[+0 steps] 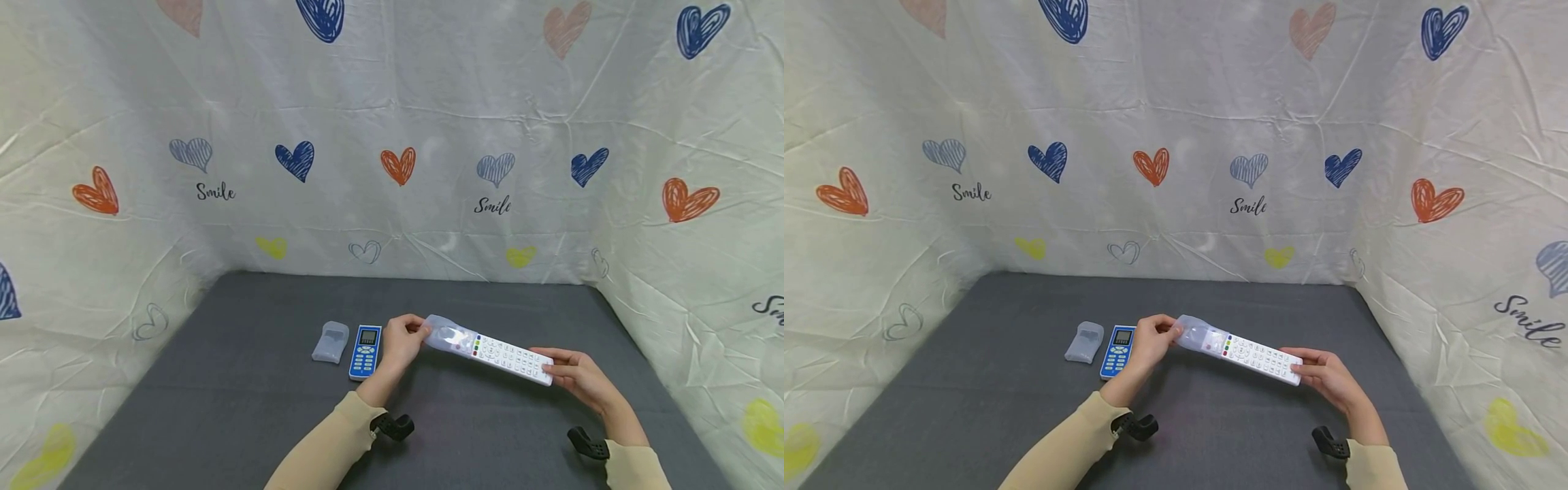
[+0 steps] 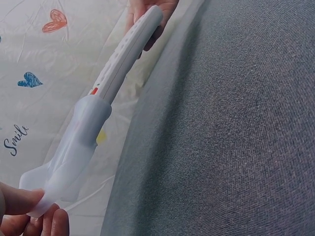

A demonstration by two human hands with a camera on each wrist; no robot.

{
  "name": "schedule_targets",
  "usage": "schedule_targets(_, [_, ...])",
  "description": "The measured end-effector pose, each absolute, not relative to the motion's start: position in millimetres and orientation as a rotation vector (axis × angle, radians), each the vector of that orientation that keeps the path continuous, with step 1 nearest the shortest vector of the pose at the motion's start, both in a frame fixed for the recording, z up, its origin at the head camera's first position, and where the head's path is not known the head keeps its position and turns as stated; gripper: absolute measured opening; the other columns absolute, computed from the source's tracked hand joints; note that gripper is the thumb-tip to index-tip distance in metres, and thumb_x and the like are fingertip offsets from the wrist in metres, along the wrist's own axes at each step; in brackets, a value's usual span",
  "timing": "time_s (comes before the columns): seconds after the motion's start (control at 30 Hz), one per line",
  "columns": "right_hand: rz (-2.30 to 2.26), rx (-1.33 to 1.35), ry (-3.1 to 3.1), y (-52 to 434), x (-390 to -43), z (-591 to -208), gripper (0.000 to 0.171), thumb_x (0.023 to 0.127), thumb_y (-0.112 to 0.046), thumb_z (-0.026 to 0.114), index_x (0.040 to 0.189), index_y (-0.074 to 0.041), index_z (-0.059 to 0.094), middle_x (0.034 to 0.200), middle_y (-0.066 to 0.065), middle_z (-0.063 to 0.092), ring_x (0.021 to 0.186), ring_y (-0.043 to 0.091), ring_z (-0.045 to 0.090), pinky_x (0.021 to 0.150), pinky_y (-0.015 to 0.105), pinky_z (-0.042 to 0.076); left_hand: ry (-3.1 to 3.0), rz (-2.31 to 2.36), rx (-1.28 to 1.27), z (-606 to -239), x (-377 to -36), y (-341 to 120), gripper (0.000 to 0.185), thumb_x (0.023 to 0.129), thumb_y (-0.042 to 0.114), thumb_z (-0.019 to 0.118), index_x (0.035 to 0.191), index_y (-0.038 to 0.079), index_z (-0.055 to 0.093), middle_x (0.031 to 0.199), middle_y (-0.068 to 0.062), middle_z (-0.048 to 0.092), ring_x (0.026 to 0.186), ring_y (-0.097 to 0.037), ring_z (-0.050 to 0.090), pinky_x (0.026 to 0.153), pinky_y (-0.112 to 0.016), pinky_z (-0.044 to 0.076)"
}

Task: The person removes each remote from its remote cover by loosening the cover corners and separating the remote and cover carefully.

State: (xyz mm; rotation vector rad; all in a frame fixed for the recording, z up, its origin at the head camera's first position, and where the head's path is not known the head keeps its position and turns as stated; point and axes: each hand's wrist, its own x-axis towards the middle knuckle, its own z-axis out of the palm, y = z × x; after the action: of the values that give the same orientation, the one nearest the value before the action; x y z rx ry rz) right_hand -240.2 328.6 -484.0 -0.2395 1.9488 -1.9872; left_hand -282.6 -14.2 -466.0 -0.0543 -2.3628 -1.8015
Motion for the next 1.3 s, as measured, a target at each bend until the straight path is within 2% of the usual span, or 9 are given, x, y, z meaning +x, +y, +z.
schedule_targets(0.43, [-1.977,-0.222,1.938,331.1,-237.9,-481.6,0.057,0.090,-0.005,0.060,0.137,0.015,0.036,0.112,-0.005,0.066,0.100,0.009,0.063,0.082,0.025,0.054,-2.363,-1.796,-0.049,-469.0,-281.8,-14.8,0.009,0.085,0.009,0.070,0.088,0.001,0.071,0.078,-0.011,0.063,0.059,-0.012,0.055,0.056,-0.025,0.053])
schedule_targets(1.3, [-1.976,-0.215,1.942,334.5,-236.1,-482.3,0.051,0.091,-0.004,0.059,0.136,0.012,0.041,0.112,-0.006,0.066,0.099,0.009,0.064,0.082,0.025,0.054,-2.350,-1.836,-0.008,-466.4,-278.5,-18.4,0.009,0.085,0.007,0.069,0.091,0.001,0.070,0.083,-0.012,0.062,0.065,-0.014,0.056,0.061,-0.026,0.054])
